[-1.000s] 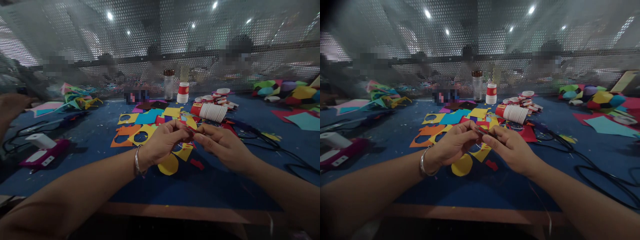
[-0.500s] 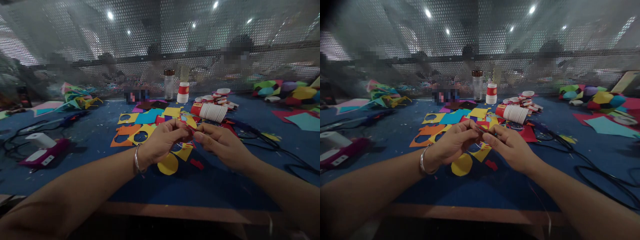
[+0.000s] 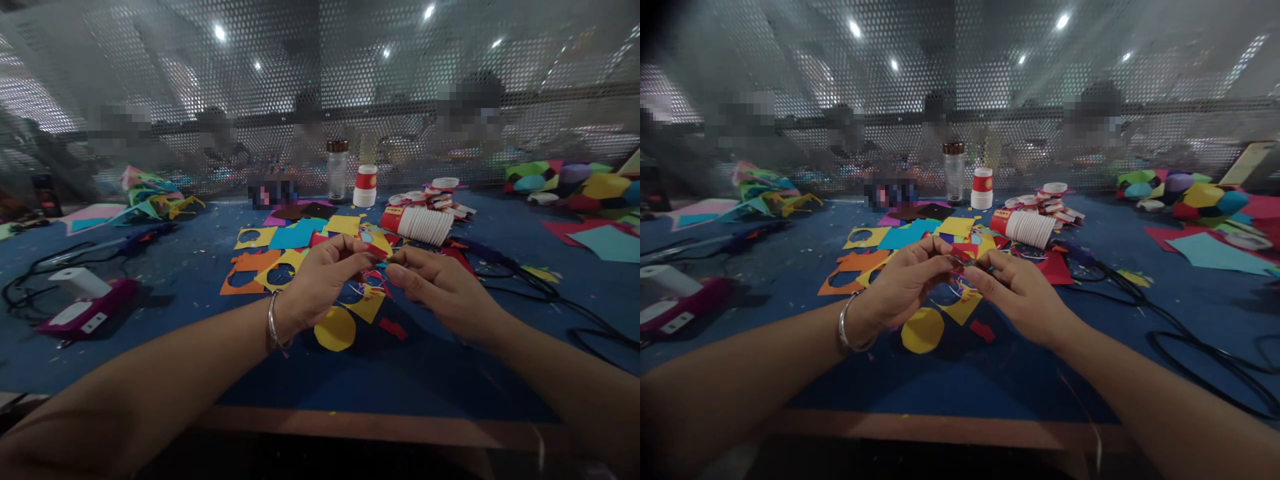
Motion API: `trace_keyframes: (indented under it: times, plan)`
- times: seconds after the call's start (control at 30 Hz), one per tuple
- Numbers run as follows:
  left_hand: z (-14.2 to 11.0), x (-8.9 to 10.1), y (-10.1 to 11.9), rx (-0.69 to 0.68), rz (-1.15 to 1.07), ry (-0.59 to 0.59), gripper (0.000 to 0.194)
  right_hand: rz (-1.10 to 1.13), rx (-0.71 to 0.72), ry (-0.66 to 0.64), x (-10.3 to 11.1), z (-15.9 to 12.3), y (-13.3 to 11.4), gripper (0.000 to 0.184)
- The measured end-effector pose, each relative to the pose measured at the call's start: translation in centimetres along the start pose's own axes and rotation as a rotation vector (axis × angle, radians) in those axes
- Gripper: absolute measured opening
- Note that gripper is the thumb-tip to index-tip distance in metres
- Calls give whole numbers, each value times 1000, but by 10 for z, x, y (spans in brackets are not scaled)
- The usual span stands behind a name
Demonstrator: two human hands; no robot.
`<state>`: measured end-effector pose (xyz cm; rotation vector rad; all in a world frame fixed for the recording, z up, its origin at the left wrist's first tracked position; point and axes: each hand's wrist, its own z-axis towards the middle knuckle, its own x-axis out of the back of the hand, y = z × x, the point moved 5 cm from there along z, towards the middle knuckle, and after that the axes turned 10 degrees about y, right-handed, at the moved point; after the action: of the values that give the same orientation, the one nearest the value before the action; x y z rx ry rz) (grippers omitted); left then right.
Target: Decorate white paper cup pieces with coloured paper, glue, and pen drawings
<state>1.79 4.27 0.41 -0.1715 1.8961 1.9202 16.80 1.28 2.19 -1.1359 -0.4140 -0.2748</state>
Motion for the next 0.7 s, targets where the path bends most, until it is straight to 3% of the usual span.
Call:
trace_keyframes:
  times: [0.4, 0.7]
  plan:
    - [-1, -1, -3, -19, 68, -31, 26, -53, 24, -11, 1, 0, 0, 46]
    - [-1, -2, -8, 119, -20, -41, 23, -88, 35, -2, 3, -1, -4, 43]
